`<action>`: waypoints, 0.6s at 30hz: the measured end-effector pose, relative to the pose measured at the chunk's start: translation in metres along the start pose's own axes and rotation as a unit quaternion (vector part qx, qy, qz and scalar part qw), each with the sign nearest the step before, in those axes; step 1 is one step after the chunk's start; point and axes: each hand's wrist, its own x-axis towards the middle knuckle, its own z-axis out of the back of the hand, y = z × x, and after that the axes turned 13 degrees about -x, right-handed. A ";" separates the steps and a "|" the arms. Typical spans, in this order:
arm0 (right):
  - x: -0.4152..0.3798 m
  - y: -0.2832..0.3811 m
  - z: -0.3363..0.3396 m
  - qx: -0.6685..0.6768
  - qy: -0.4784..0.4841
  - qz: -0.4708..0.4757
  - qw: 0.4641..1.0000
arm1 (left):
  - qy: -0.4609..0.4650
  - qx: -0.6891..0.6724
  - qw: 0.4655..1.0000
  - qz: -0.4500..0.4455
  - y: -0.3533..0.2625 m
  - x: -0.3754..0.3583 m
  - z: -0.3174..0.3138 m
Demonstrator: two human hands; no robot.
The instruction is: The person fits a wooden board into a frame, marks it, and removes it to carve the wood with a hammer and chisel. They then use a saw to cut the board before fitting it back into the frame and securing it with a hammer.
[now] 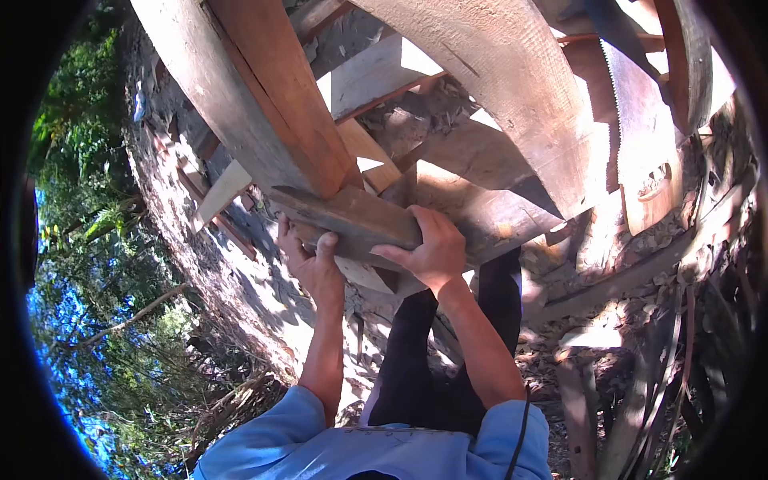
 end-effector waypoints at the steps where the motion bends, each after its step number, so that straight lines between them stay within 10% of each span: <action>1: 0.000 0.001 0.001 -0.003 -0.001 -0.002 1.000 | -0.003 0.003 1.000 0.002 0.000 0.000 -0.001; 12: 0.002 0.005 0.008 -0.020 -0.010 0.025 0.999 | 0.015 0.088 0.996 -0.001 -0.002 0.000 0.003; 15: -0.002 0.003 0.010 0.003 -0.051 0.047 0.998 | -0.036 0.007 0.995 -0.095 -0.016 -0.006 0.004; 18: -0.005 -0.006 0.007 0.103 -0.128 0.028 0.986 | 0.114 0.043 0.956 -0.266 -0.051 -0.021 0.003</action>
